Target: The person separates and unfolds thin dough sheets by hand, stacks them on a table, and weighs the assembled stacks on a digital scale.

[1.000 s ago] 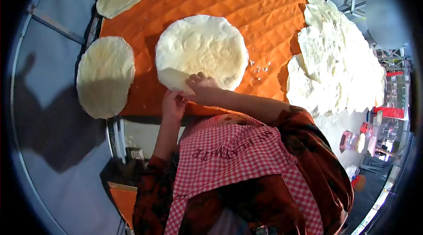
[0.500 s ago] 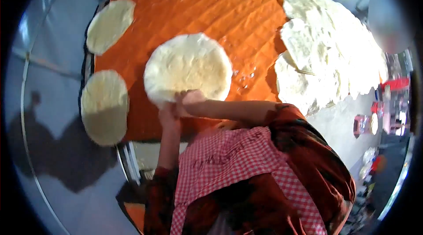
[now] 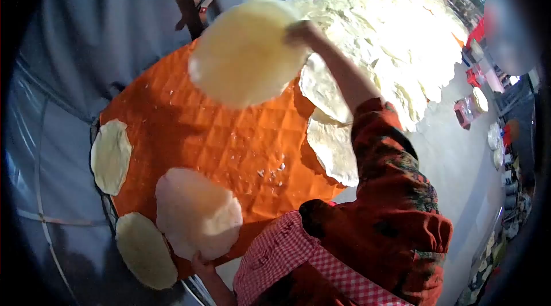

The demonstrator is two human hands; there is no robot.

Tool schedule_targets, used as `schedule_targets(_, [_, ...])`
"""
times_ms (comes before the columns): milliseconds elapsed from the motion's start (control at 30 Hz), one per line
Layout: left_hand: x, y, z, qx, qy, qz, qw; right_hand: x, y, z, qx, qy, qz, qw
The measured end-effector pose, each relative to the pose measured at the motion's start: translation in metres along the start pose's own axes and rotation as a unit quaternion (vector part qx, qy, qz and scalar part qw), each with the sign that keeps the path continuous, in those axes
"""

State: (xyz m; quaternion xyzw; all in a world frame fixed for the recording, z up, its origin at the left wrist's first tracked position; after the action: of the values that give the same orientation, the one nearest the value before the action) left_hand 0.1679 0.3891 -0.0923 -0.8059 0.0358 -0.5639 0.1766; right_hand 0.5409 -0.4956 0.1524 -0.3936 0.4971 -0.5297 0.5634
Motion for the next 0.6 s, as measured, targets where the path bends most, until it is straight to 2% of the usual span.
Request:
schedule_targets(33, [0.001, 0.003, -0.009, 0.014, -0.06, -0.131, 0.99, 0.049, 0.03, 0.005, -0.008, -0.12, -0.246, 0.962])
schedule_targets(67, [0.055, 0.037, -0.03, 0.013, -0.155, -0.324, 0.933, 0.087, 0.017, -0.025, 0.015, 0.016, -0.046, 0.999])
schedule_targets(100, [0.078, 0.042, -0.032, -0.003, -0.093, -0.318, 0.944, 0.113, 0.017, -0.064, 0.085, 0.16, 0.216, 0.959])
schedule_targets(133, [0.08, 0.038, -0.036, 0.016, -0.107, -0.308, 0.945, 0.106, 0.03, -0.085, 0.135, 0.209, 0.322, 0.913])
schedule_targets(167, [0.083, 0.035, -0.041, 0.035, -0.121, -0.299, 0.946, 0.093, 0.032, -0.107, 0.176, 0.202, 0.349, 0.898])
schedule_targets(200, [0.111, 0.024, -0.049, 0.037, -0.045, -0.157, 0.986, 0.063, 0.05, -0.121, 0.252, 0.143, 0.185, 0.939])
schedule_targets(233, [0.134, 0.025, -0.05, 0.021, 0.036, -0.014, 0.999, 0.01, 0.034, -0.13, 0.255, 0.1, 0.197, 0.941])
schedule_targets(267, [0.152, 0.03, -0.048, 0.034, 0.048, 0.007, 0.998, -0.065, 0.031, -0.137, 0.189, 0.037, 0.312, 0.93])
schedule_targets(300, [0.171, 0.035, -0.046, 0.048, 0.06, 0.027, 0.997, -0.146, 0.031, -0.152, 0.08, -0.023, 0.405, 0.911])
schedule_targets(333, [0.187, 0.044, -0.047, 0.096, 0.01, -0.075, 0.992, -0.233, 0.028, -0.178, -0.04, -0.088, 0.455, 0.885])
schedule_targets(367, [0.209, 0.046, -0.05, 0.115, 0.028, -0.038, 0.992, -0.315, 0.023, -0.216, -0.128, -0.175, 0.465, 0.859])
schedule_targets(400, [0.231, 0.047, -0.053, 0.134, 0.044, -0.001, 0.99, -0.386, 0.015, -0.256, -0.16, -0.264, 0.465, 0.83])
schedule_targets(433, [0.261, 0.055, -0.06, 0.122, 0.132, 0.166, 0.97, -0.437, 0.017, -0.288, -0.175, -0.309, 0.466, 0.81])
schedule_targets(467, [0.28, 0.071, -0.062, 0.104, 0.228, 0.318, 0.915, -0.479, 0.03, -0.312, -0.185, -0.35, 0.459, 0.795])
schedule_targets(500, [0.272, 0.065, -0.048, 0.083, 0.277, 0.288, 0.913, -0.5, 0.029, -0.302, -0.165, -0.331, 0.46, 0.807])
schedule_targets(533, [0.272, 0.066, -0.028, 0.038, 0.241, 0.119, 0.962, -0.521, 0.029, -0.293, -0.146, -0.311, 0.461, 0.818])
schedule_targets(567, [0.271, 0.067, -0.008, 0.009, 0.199, -0.059, 0.978, -0.519, 0.003, -0.274, -0.149, -0.301, 0.429, 0.838])
schedule_targets(600, [0.286, 0.074, -0.006, -0.042, 0.034, -0.357, 0.932, -0.518, -0.022, -0.255, -0.153, -0.292, 0.396, 0.857])
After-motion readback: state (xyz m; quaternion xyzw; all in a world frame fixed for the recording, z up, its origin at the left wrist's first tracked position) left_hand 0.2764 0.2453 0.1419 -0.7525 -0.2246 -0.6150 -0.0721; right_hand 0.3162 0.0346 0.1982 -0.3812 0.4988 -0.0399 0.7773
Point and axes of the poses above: each hand's wrist, its own z-axis towards the middle knuckle, its own y-axis out of the palm, x = y × z, the point moved 8 cm from there along z, towards the middle knuckle, and after that the axes turned 10 degrees about z, right-handed, at the moved point
